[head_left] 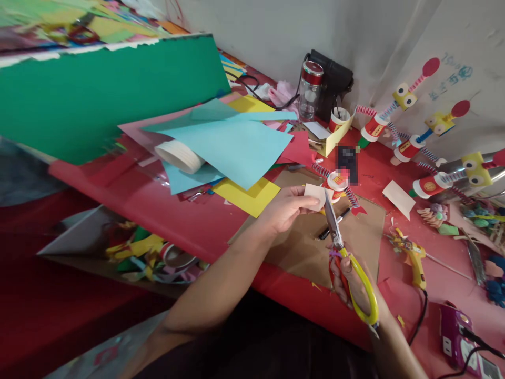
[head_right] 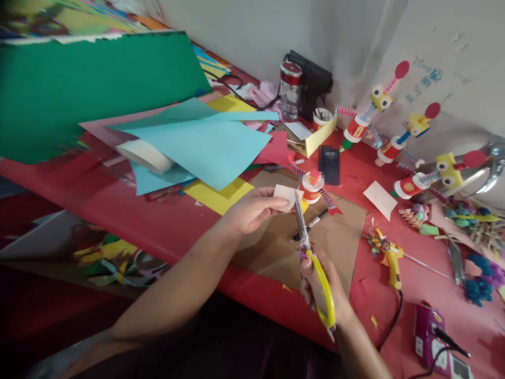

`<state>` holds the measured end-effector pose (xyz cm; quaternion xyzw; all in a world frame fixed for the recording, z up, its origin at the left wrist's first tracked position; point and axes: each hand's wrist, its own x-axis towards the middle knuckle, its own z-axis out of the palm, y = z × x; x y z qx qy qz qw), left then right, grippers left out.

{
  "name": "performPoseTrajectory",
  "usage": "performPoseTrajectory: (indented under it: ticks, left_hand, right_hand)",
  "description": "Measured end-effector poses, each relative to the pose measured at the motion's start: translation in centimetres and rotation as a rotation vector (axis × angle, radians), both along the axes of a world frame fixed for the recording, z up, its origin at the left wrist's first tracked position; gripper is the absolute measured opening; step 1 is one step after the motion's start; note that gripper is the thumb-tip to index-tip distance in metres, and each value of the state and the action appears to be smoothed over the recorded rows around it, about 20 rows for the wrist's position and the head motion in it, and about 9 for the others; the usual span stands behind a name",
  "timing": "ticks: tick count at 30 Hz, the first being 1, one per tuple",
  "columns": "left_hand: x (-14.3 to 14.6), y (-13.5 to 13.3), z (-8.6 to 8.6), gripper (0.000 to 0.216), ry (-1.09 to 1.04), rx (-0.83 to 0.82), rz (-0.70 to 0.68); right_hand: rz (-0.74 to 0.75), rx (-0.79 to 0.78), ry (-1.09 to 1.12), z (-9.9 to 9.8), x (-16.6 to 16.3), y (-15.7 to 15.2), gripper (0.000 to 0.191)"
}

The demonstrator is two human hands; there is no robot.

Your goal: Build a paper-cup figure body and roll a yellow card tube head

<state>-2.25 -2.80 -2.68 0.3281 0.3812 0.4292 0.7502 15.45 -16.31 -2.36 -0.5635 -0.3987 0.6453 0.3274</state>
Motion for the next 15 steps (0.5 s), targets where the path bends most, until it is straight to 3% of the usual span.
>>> performPoseTrajectory:
  ticks: [15]
  left_hand:
    - [-0.33,0.23,0.08,0.012,-0.030,-0.034,0.054]
  right_hand:
    - [0.055,-0.010,-0.004,-0.58,0.55,-0.28,0.065]
